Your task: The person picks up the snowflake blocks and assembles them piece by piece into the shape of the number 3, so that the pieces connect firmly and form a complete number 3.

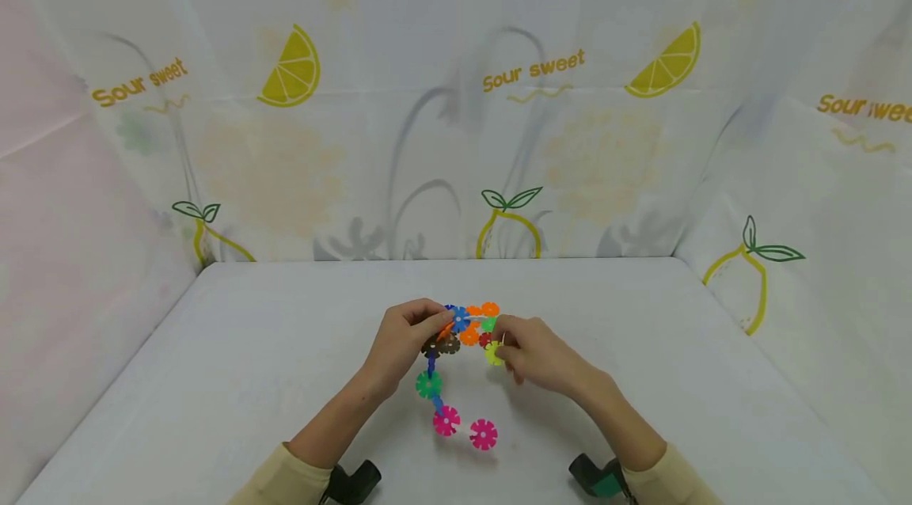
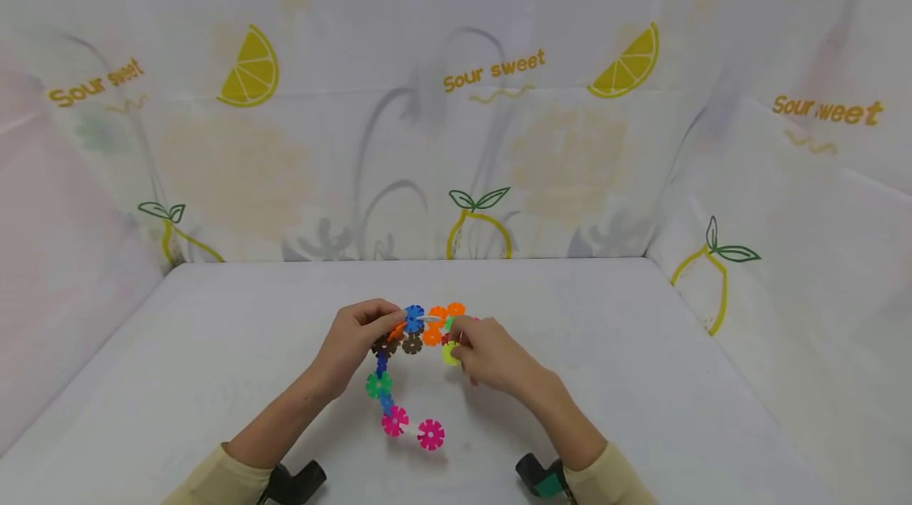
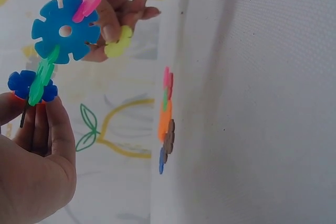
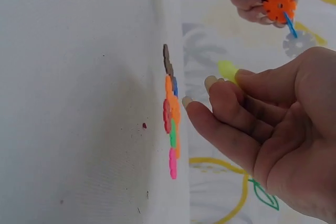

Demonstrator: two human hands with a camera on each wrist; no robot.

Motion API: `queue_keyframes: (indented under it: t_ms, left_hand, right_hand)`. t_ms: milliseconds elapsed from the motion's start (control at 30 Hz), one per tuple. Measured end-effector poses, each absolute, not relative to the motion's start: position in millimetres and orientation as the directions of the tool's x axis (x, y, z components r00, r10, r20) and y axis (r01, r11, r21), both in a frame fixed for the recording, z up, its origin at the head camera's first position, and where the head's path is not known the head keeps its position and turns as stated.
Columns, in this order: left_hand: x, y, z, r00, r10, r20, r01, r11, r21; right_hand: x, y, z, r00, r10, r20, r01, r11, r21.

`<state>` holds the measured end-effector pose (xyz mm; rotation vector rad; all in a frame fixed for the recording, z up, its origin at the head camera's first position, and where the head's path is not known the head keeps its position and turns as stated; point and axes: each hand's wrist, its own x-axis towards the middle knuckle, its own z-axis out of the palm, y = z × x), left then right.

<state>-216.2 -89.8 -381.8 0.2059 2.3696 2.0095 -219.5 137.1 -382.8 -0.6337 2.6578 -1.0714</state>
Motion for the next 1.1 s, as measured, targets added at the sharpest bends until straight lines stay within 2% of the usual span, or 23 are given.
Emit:
queue_keyframes:
  t_ms: [533, 767, 1100]
  left_hand:
    - [-216, -89, -383, -0.992, 0.094, 0.08, 0.094, 0.16, 0.983]
    - [-217, -88, -384, -0.992, 0.096, 0.083, 0.097, 0.15, 0.984]
    - [-215, -88, -383, -0.988, 0.127, 0.084, 0.1, 0.128, 0.987]
  right_hand:
    - [-220, 148, -364, -0.897, -0.404, 0.179, -0.366, 0.452, -0.813]
    - [-222, 150, -365, -0.903, -0.391, 0.178, -0.316, 0.325, -0.891]
    - [-222, 150, -365, -0.897, -0.398, 0.193, -0.309, 0.253, -0.917]
